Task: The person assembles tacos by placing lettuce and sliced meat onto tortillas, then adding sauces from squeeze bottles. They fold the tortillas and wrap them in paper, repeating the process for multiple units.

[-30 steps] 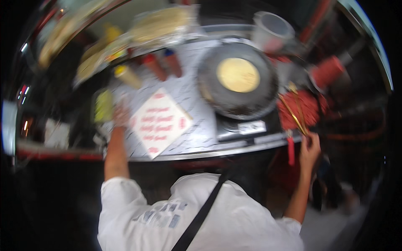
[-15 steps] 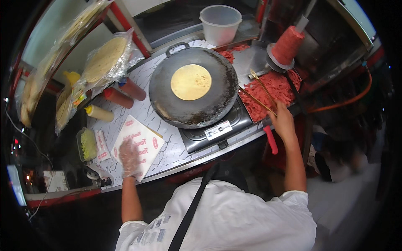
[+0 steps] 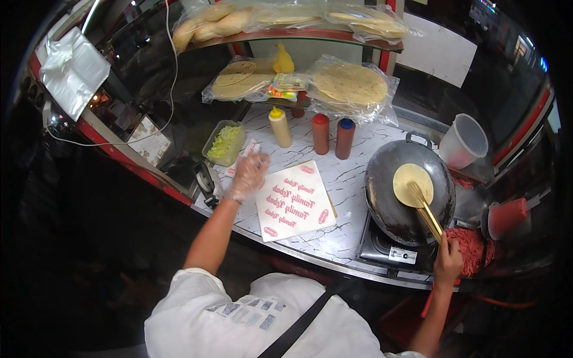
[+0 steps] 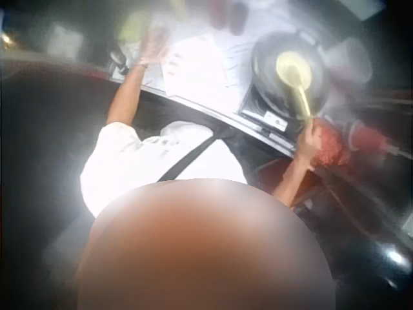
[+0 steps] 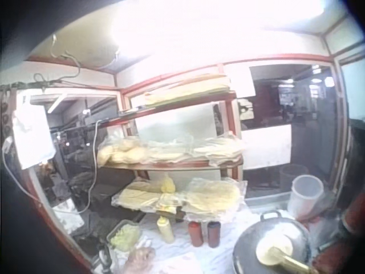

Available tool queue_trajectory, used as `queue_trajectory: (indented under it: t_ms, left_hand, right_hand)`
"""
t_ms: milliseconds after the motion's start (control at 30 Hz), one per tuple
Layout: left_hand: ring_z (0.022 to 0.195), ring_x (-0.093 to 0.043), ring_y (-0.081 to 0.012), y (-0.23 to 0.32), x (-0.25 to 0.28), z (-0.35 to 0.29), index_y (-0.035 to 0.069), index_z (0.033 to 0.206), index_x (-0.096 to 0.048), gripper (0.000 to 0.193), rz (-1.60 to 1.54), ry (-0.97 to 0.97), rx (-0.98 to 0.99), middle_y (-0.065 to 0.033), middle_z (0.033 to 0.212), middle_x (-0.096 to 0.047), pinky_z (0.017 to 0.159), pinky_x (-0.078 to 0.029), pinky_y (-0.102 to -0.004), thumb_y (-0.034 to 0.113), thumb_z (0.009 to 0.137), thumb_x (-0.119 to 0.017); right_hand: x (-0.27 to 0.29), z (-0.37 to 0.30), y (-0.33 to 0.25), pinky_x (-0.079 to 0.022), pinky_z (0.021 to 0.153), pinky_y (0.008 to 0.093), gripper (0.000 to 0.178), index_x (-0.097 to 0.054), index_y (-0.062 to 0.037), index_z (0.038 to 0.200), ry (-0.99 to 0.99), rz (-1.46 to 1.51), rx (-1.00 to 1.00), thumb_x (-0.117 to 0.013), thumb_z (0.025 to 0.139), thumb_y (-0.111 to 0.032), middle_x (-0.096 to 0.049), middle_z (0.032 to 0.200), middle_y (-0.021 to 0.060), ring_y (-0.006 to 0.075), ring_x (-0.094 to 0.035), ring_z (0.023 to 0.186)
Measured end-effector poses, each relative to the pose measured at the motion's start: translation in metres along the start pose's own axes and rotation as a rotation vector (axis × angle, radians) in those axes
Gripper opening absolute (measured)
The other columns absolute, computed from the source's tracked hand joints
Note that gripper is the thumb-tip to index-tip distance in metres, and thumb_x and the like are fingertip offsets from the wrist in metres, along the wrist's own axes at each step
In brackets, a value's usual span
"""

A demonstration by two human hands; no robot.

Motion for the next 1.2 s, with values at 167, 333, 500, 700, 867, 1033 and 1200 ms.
queue_trajectory:
  t_ms: [167, 333, 500, 700, 867, 1033, 1200]
  left_hand:
    - [0.084, -0.070, -0.0341, 0.000, 0.130, 0.110, 0.005, 0.099, -0.073, 0.019, 0.064, 0.363, -0.217, -0.0170, 0.092, -0.073, 0.076, -0.056, -0.0427, 0.017, 0.087, -0.067]
    - [0.100, -0.065, -0.0378, -0.054, 0.146, 0.216, 0.005, 0.106, -0.069, 0.028, 0.467, 0.351, -0.371, -0.0197, 0.102, -0.068, 0.088, -0.053, -0.0483, 0.024, 0.086, -0.065]
    - [0.095, -0.065, -0.0424, -0.130, 0.074, 0.301, 0.000, 0.103, -0.069, 0.031, 0.612, -0.223, -0.299, -0.0252, 0.098, -0.068, 0.084, -0.051, -0.0508, 0.026, 0.094, -0.053]
    - [0.098, -0.063, -0.0446, -0.113, 0.090, 0.305, 0.000, 0.105, -0.067, 0.031, 0.584, -0.107, -0.452, -0.0252, 0.102, -0.066, 0.086, -0.049, -0.0520, 0.026, 0.092, -0.057]
    - [0.102, -0.064, -0.0408, -0.073, 0.140, 0.266, 0.000, 0.111, -0.066, 0.027, 0.398, 0.142, -0.434, -0.0219, 0.108, -0.068, 0.089, -0.050, -0.0465, 0.019, 0.100, -0.051]
    - [0.101, -0.067, -0.0277, -0.034, 0.181, 0.186, 0.000, 0.120, -0.065, 0.025, -0.079, 0.205, -0.453, -0.0167, 0.108, -0.069, 0.091, -0.050, -0.0357, 0.008, 0.101, -0.051]
    - [0.096, -0.060, -0.0115, -0.020, 0.146, 0.108, -0.002, 0.111, -0.067, 0.018, -0.522, 0.039, -0.192, -0.0032, 0.104, -0.067, 0.086, -0.049, -0.0284, 0.010, 0.100, -0.060]
  right_hand:
    - [-0.023, 0.036, -0.014, -0.050, 0.063, 0.0414, 0.034, -0.067, -0.0031, 0.120, -0.074, 0.082, -0.183, -0.065, 0.086, 0.000, -0.064, 0.091, 0.0147, 0.0316, -0.065, 0.075]
    - [0.035, 0.044, 0.027, -0.053, 0.084, 0.0394, 0.030, -0.067, -0.0003, 0.121, 0.063, 0.203, -0.568, -0.062, 0.093, -0.010, -0.072, 0.105, 0.0172, 0.0311, -0.071, 0.096]
    - [0.046, 0.003, 0.005, -0.052, 0.085, 0.0372, 0.031, -0.068, 0.0015, 0.117, 0.114, 0.223, -0.757, -0.068, 0.088, -0.011, -0.073, 0.104, 0.0181, 0.0273, -0.072, 0.096]
    - [0.027, -0.005, -0.048, -0.051, 0.073, 0.0421, 0.027, -0.070, 0.0006, 0.107, 0.044, 0.111, -0.697, -0.068, 0.089, -0.020, -0.070, 0.083, 0.0198, 0.0329, -0.070, 0.080]
    - [0.009, -0.060, -0.007, -0.044, 0.056, 0.0316, 0.032, -0.074, 0.0006, 0.088, -0.152, 0.457, -1.188, -0.063, 0.093, -0.029, -0.062, 0.061, 0.0051, 0.0108, -0.057, 0.057]
    - [-0.045, -0.035, 0.004, -0.046, 0.059, 0.0316, 0.027, -0.075, 0.0014, 0.093, -0.152, 0.613, -1.179, -0.067, 0.090, -0.025, -0.065, 0.065, 0.0063, 0.0121, -0.061, 0.061]
    - [-0.004, 0.030, -0.011, -0.050, 0.065, 0.0345, 0.027, -0.075, -0.0006, 0.105, -0.032, 0.410, -0.794, -0.070, 0.089, -0.022, -0.070, 0.074, 0.0149, 0.0210, -0.068, 0.068]
Point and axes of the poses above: each hand's wrist, its own z-axis towards the middle knuckle, its own x-axis out of the back of the hand, y = z × x, the point moved 10 cm from there along z, towards the middle knuckle
